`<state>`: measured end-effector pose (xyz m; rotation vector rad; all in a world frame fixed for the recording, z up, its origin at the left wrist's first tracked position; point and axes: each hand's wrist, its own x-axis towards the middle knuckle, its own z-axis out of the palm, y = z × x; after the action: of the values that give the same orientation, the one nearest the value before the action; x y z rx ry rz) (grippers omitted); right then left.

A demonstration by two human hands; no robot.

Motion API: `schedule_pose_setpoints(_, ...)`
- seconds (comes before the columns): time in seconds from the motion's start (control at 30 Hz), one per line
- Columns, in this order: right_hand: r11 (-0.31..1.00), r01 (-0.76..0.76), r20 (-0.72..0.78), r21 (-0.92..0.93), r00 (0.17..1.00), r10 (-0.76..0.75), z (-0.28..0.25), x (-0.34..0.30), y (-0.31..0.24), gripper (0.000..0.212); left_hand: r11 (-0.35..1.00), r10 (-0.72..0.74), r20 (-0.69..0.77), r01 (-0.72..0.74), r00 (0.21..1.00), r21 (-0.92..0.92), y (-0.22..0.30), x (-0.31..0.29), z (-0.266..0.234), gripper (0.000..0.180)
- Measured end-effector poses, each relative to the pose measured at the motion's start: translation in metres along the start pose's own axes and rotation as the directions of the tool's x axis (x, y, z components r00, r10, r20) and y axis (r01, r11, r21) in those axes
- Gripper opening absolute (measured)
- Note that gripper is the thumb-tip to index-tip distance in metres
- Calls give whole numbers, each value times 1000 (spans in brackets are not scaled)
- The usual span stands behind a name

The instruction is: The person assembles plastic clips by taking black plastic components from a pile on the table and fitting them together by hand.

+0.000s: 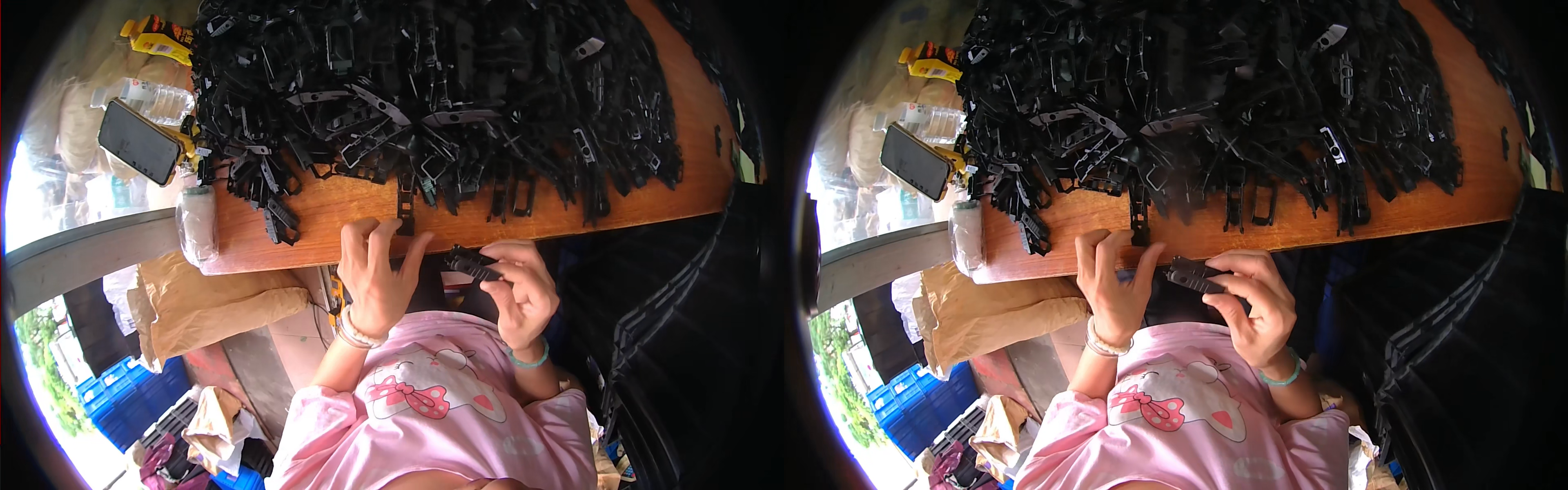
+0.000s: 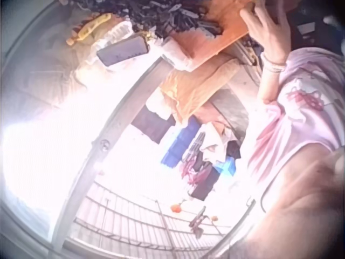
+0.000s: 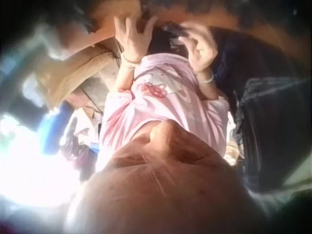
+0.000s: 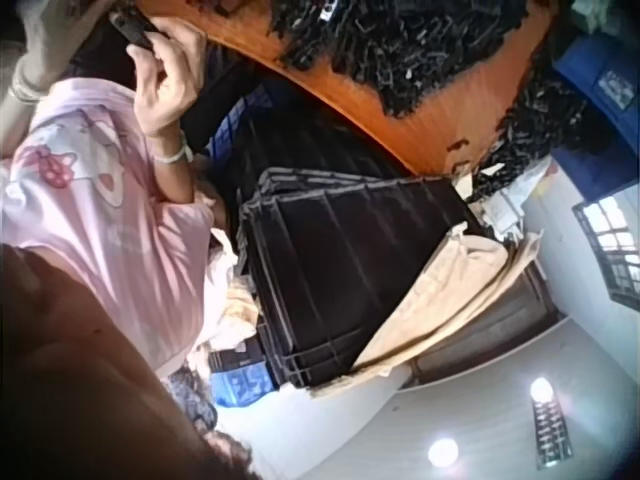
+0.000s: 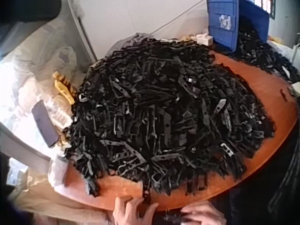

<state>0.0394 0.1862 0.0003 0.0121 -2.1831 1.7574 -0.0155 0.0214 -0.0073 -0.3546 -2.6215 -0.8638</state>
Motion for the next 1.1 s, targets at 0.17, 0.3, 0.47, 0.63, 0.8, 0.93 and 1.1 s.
schedule_pose_setpoints(0.17,958,-182,41,222,983,177,10,-2,11,9,999,-36,-18,35,999,-41,-14,-6,6,17)
schedule_pose_setpoints(0.3,907,-259,72,333,966,250,13,-3,12,8,925,-183,-20,165,983,-342,-17,-7,-10,13)
schedule_pose_setpoints(0.47,784,-381,53,491,911,409,22,2,3,6,208,-400,637,742,659,-638,2,1,-37,25)
schedule_pose_setpoints(0.63,859,-367,29,356,923,383,32,2,-3,5,237,-320,725,792,610,-562,-6,-3,-36,35)
schedule_pose_setpoints(0.8,923,-294,33,247,955,295,30,-2,-4,8,170,-225,761,794,608,-584,-1,-10,-23,26)
schedule_pose_setpoints(0.93,926,-248,-4,285,966,260,30,-11,-3,18,255,-81,687,681,723,-687,-1,-8,-20,22)
schedule_pose_setpoints(1.1,953,-195,53,233,981,188,22,-16,-2,22,286,20,668,636,744,-717,2,-15,-17,13)
